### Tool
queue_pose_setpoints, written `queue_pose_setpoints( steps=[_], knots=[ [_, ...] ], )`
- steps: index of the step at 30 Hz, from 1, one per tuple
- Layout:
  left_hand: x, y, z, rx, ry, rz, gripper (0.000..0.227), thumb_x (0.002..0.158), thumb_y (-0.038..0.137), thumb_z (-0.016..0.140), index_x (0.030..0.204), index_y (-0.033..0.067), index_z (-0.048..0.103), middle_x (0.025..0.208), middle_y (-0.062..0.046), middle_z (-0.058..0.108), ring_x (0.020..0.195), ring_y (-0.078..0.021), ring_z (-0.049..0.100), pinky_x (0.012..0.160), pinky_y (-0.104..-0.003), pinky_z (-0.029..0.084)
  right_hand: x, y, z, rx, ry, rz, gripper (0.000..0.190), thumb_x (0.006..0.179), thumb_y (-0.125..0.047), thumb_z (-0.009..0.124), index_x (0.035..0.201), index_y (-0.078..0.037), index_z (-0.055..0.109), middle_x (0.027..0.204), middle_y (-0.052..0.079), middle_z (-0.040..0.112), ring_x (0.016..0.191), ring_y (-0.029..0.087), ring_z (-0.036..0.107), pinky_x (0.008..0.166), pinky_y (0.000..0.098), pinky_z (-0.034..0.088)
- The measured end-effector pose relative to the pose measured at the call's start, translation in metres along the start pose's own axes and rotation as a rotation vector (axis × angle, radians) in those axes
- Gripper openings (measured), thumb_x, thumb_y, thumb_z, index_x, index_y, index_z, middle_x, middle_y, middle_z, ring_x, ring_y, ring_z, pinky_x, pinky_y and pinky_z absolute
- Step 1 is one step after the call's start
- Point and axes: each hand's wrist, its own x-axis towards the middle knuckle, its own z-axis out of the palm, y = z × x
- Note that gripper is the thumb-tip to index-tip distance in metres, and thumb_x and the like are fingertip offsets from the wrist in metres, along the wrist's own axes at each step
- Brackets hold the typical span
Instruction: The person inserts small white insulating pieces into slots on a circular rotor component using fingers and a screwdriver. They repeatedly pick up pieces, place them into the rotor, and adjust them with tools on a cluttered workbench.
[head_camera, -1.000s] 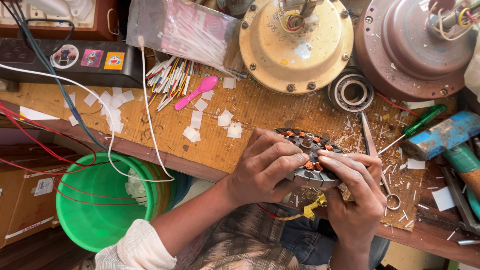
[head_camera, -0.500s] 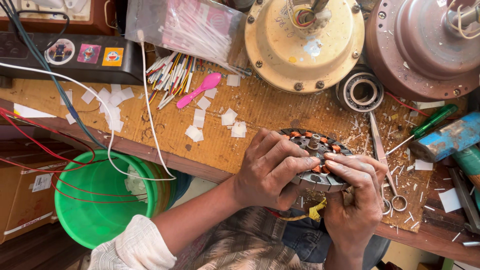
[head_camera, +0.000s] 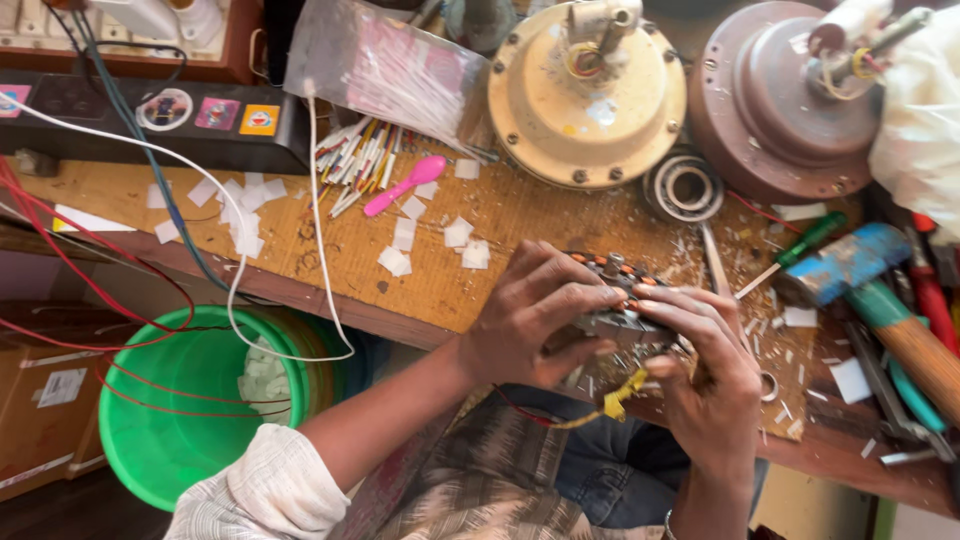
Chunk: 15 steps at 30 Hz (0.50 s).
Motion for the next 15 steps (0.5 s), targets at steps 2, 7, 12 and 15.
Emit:
queue_pose_setpoints(
  steps=[2,7,12,15],
  knots=[
    [0.001,0.001,-0.001,0.004,-0.012,0.006,0.046,0.088,0.021,0.083,0.129,0.0162,0.063,0.115,-0.004,0.066,0.107,-0.0259,0.061,0.1,-0.042,0.046,-0.007,0.002,-0.003,0.06,-0.005,0.002,0.032,0.093,-0.009,0.063,0.124,-0.004,0.067,0.131,0.009,0.071,0.134,0.027,0.062,0.116,0.0396,0.049],
    [0.013,0.015,-0.007,0.054,-0.111,-0.062,0.04,0.091,0.016,0.081,0.128,0.0187,0.067,0.113,-0.003,0.063,0.108,-0.026,0.059,0.101,-0.043,0.048,-0.009,0.004,-0.002,0.05,0.067,0.053,0.039,0.088,-0.002,0.073,0.126,-0.002,0.065,0.131,0.012,0.069,0.13,0.027,0.064,0.111,0.0388,0.051],
    [0.026,0.023,-0.018,0.148,-0.265,-0.035,0.044,0.087,0.014,0.079,0.129,0.0134,0.064,0.119,-0.005,0.061,0.113,-0.0302,0.059,0.1,-0.046,0.046,-0.01,-0.003,0.008,0.134,0.151,0.213,0.04,0.089,0.007,0.071,0.128,-0.003,0.067,0.13,0.012,0.071,0.124,0.024,0.069,0.106,0.035,0.056],
    [0.032,0.026,-0.02,0.103,-0.278,-0.077,0.041,0.089,0.014,0.081,0.127,0.0151,0.065,0.114,-0.005,0.06,0.109,-0.0297,0.059,0.099,-0.045,0.046,-0.008,-0.006,0.012,0.097,0.175,0.153,0.04,0.089,0.007,0.072,0.127,-0.004,0.067,0.13,0.012,0.07,0.126,0.025,0.068,0.108,0.0353,0.056]
  ],
)
